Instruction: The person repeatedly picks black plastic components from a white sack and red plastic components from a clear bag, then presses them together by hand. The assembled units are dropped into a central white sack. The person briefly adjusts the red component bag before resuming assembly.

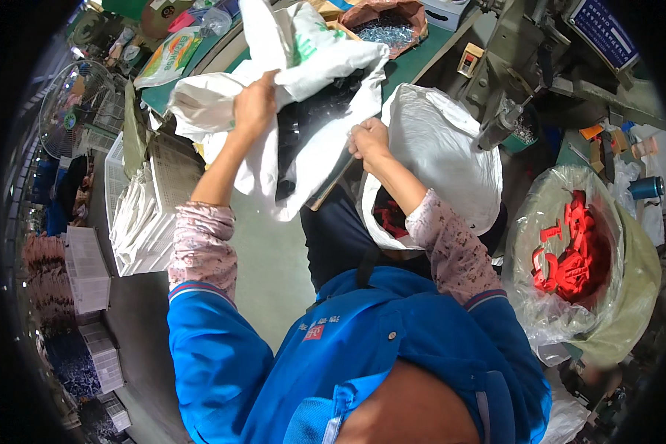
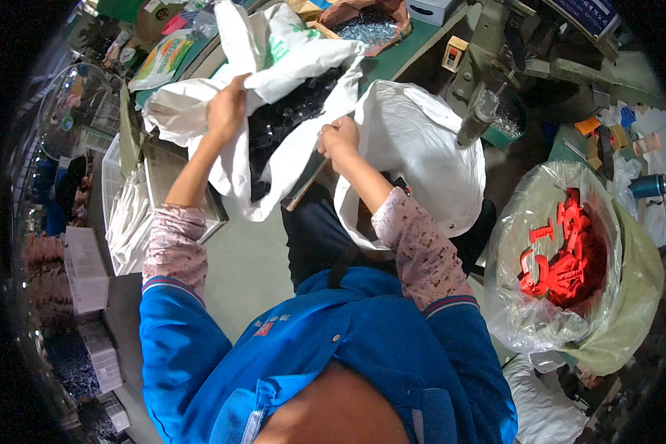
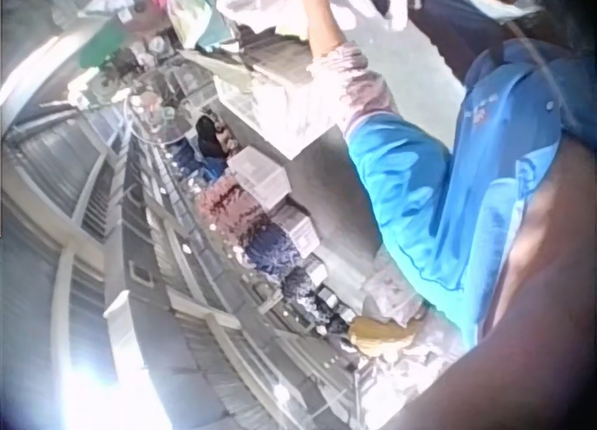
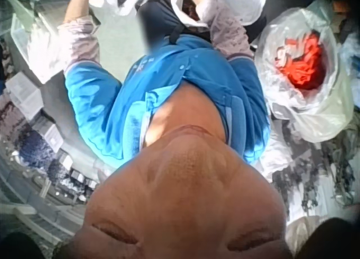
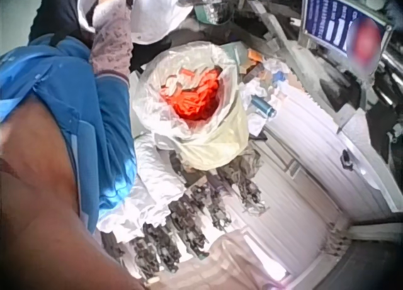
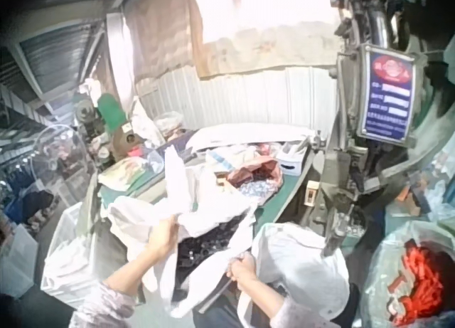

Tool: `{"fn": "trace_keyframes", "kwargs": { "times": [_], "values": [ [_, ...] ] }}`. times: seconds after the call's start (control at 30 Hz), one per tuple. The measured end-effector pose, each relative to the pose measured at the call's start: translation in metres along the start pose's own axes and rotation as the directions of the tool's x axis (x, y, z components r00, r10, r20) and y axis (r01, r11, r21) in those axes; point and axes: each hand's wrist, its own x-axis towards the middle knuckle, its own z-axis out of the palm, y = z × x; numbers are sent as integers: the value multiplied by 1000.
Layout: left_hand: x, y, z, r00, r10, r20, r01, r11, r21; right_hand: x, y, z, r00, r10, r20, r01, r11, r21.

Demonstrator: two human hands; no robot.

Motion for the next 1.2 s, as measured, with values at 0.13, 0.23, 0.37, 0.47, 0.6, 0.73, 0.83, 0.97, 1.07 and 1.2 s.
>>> {"fn": "trace_keyframes", "kwargs": {
  "times": [0.13, 0.23, 0.37, 0.47, 0.6, 0.73, 0.83, 0.97, 1.07, 1.2],
  "values": [
    [63, -47, -26, 942, -210, -262, 177, 974, -144, -22, -23, -20, 986, -167, 7, 159, 924, -349],
    [122, -61, -56, 896, -171, -410, 97, 976, -195, -37, -34, -33, 980, -186, 66, 194, 839, -509],
    [188, -74, -101, 825, -52, -563, -64, 980, -186, -49, -29, -25, 982, -176, 74, 191, 892, -409],
    [222, -18, -128, 766, -81, -637, -218, 900, -377, -52, -32, -26, 980, -173, 94, 195, 919, -343],
    [218, 2, -124, 785, -203, -585, -135, 866, -481, -55, -37, -11, 971, -175, 160, 222, 910, -351],
    [185, -104, -64, 963, 132, -234, -127, 991, 36, -44, -16, -6, 976, -35, 213, 108, 934, -341],
    [145, -86, -46, 985, -48, -163, 16, 981, -194, -42, -16, -14, 979, 30, 202, 48, 927, -372],
    [141, -81, -54, 999, -33, -11, 31, 988, -150, -43, -24, -11, 972, 25, 233, 66, 925, -375],
    [130, -71, -52, 998, 19, -54, -16, 999, 42, -47, -24, -5, 971, 37, 236, 49, 936, -348],
    [99, -31, -51, 876, 351, -330, -213, 897, 387, -58, -30, -17, 967, 50, 248, 43, 933, -356]
  ]
}}
